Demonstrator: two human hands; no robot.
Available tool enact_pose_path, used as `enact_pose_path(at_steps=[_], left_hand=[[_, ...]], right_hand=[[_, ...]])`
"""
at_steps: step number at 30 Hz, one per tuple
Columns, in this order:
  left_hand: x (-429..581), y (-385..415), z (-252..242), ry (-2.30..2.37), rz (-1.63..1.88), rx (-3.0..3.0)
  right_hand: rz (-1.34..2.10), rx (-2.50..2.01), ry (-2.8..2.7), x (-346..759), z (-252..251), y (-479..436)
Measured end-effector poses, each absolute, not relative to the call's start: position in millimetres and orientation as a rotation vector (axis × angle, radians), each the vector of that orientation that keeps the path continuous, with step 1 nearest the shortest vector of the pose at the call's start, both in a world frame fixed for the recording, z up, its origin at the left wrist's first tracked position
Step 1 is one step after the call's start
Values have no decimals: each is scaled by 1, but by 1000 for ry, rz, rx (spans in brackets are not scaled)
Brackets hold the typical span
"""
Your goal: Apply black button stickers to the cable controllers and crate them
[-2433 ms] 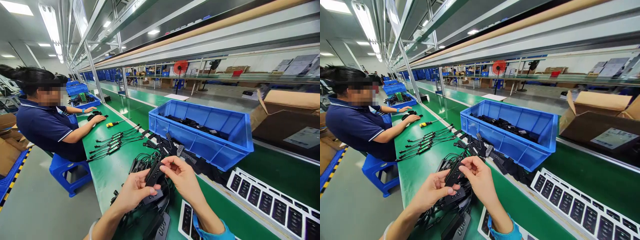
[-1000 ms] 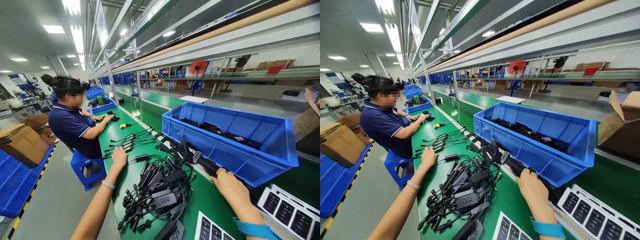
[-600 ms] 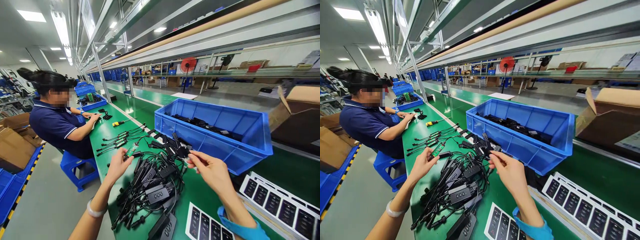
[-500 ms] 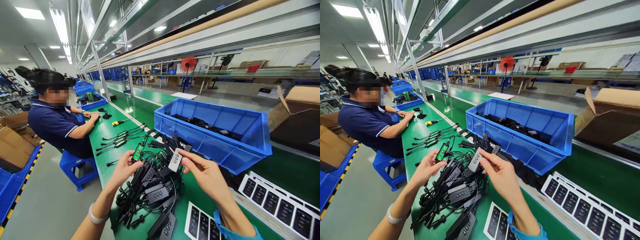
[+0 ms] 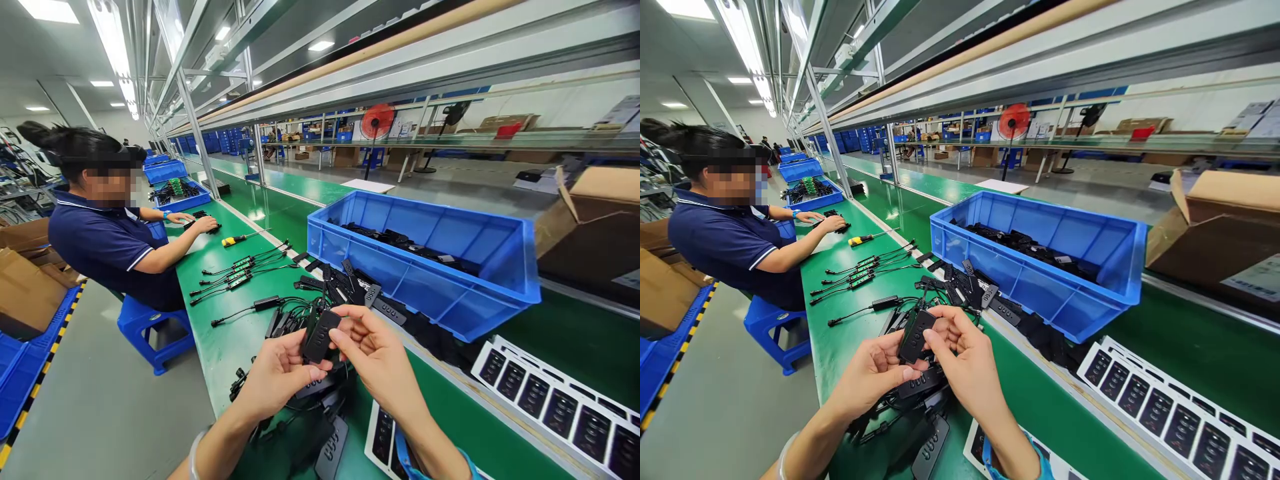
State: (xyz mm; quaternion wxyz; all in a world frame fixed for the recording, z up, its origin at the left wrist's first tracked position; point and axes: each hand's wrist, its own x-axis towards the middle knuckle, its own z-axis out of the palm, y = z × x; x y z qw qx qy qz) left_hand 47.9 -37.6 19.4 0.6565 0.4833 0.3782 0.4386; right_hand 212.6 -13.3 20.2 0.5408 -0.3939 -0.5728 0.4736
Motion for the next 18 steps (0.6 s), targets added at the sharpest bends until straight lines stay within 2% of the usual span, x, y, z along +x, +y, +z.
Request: enact_pose_path(at_steps=[5,18], left_hand=[[48,-38,22,854,1013,1133],[46,-40,20,960,1011,1278]], right_hand=[[1246,-874,-1323,213,17,-10],[1299,-878,-1287,211,15,-9]])
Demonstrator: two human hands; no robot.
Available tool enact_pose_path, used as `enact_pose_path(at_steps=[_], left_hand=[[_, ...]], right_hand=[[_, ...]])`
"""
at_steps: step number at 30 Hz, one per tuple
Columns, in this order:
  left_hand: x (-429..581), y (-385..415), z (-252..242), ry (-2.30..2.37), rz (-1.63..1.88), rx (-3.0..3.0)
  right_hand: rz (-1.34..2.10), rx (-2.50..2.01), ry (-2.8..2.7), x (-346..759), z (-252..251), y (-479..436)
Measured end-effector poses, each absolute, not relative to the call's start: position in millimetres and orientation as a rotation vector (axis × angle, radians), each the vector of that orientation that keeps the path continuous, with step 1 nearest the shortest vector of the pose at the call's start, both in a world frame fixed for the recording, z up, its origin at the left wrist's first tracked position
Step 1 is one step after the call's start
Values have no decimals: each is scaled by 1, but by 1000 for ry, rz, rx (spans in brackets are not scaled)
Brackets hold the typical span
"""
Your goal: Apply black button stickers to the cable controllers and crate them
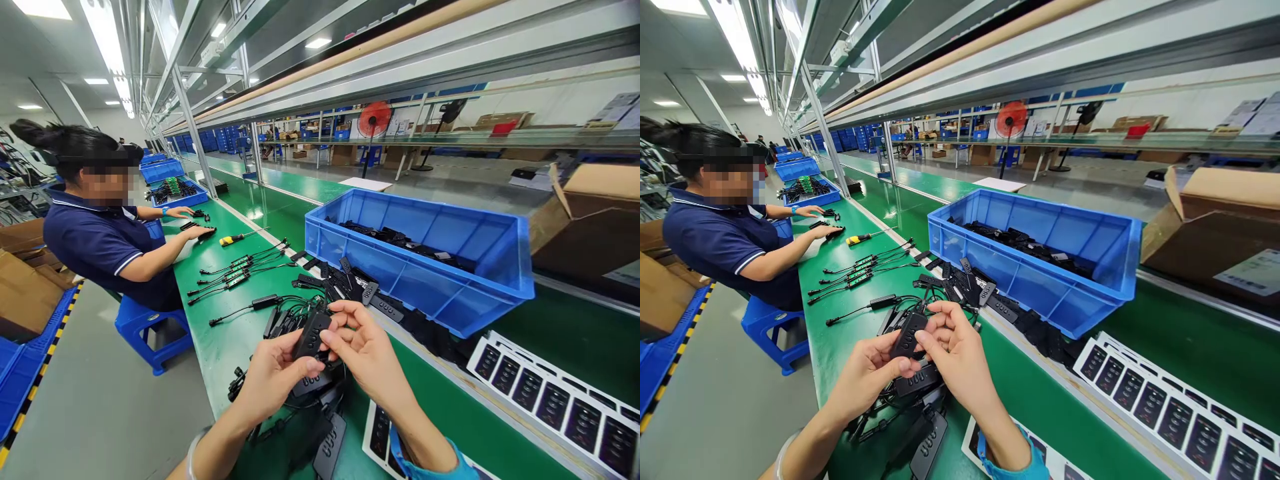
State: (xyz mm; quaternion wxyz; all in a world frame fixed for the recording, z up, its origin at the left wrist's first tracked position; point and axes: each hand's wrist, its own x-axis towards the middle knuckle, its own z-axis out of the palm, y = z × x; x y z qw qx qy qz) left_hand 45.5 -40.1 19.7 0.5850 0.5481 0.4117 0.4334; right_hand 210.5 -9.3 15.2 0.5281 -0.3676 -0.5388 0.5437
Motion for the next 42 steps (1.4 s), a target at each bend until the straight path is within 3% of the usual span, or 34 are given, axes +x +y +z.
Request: enact_pose_path(at_steps=[10,14,17,22,28,35,42], left_hand=[[40,-39,11,1249,844,1900],[21,-12,3,1391,770,1982],[-5,20,-12,1596,659,2230],[-52,75,-41,2007,613,2249],[-91,113,-58,2478,637,1942],[-91,112,-63,2449,722,1713],[-74,94,-33,1968,1027,1551]], right_hand=[[1174,-999,-1523,207,3,-5],[622,-1431,-1919,231,-10,21],[256,-1770,-1916,269,-28,44],[60,-2072,-1783,314,-71,65],[-61,-2077,-1788,324,-90,69],[-42,-2008,-1767,337,-100,75],[75,-1831,-1533,341,-93,78]])
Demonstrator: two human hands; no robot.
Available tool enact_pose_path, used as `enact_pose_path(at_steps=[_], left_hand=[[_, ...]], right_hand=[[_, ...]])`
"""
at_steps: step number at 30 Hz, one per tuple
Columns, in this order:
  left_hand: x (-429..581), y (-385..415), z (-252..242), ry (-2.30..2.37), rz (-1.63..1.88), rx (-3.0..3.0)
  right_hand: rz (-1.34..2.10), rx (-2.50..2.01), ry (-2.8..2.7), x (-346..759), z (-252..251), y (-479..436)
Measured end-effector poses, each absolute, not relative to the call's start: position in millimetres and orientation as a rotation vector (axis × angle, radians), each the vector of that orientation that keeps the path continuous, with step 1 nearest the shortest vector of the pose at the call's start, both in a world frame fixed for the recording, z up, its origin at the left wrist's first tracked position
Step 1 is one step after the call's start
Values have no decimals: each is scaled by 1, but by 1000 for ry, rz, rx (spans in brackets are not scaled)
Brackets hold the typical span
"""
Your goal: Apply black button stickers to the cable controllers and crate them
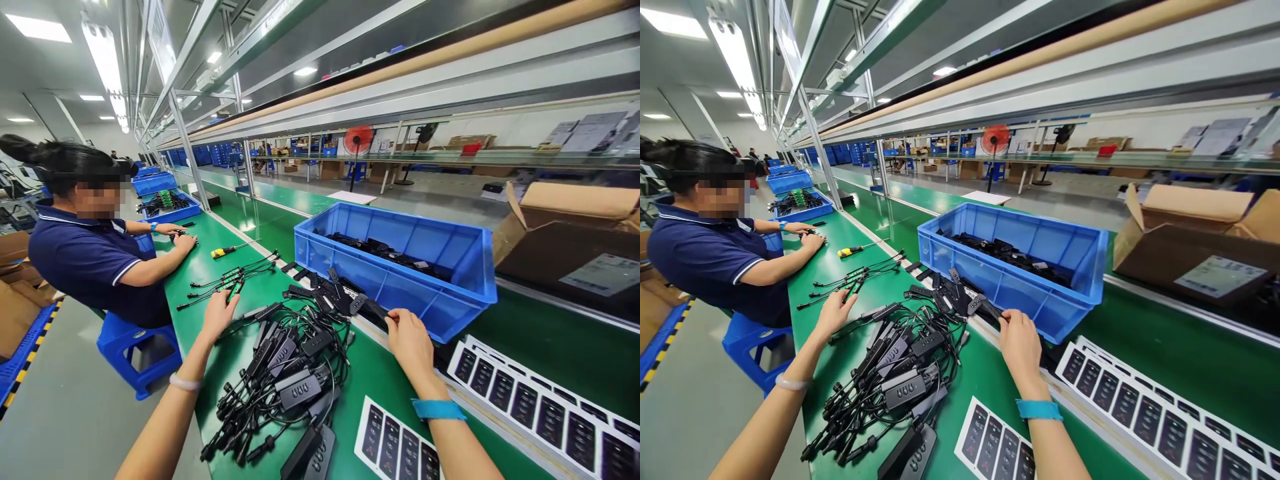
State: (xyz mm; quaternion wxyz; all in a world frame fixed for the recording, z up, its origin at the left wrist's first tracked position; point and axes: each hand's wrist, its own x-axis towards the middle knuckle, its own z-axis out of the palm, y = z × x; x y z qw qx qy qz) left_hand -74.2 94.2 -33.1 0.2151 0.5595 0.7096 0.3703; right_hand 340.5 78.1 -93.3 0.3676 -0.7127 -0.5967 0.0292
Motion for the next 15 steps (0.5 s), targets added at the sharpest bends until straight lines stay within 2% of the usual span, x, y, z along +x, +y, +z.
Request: enact_pose_path(at_steps=[5,11,15], left_hand=[[-35,60,0,1431,1147,1391],[17,12,17,986,1080,1158],[36,-5,19,836,949,1179]], right_hand=[[274,-1570,-1419,322,-57,69],[951,-1022,-1363,261,10,21],[927,-965,-1446,236,25,2]])
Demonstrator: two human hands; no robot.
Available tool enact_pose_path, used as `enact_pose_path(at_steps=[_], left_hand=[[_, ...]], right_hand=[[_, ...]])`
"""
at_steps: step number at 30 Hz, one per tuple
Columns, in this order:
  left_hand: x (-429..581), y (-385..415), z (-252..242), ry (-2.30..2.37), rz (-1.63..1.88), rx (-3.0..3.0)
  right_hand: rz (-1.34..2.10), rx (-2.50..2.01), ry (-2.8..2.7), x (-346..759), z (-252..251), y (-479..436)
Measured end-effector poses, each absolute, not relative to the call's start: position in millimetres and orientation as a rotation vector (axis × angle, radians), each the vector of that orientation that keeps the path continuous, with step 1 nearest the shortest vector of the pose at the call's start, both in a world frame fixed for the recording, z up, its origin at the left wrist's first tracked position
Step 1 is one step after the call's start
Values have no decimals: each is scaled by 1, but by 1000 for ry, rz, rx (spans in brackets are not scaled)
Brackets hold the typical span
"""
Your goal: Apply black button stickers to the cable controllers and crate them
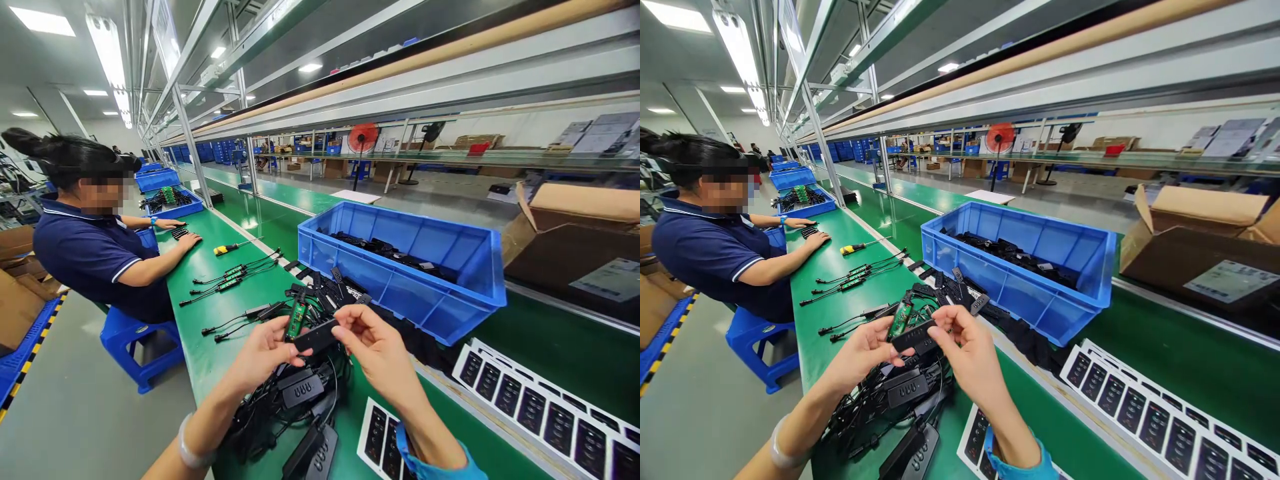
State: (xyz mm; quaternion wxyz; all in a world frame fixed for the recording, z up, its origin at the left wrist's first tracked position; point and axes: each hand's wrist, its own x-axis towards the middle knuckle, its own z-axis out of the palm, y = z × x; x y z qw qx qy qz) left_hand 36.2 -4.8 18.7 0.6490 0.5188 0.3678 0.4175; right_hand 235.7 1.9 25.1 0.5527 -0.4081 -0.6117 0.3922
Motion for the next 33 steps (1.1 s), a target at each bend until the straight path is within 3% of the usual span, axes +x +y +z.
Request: enact_pose_path(at_steps=[12,33], left_hand=[[48,-20,16,823,877,1146],[50,-33,9,1003,984,1358]], right_hand=[[752,-1002,-1490,229,12,6],[1048,-893,-1089,212,6,4]])
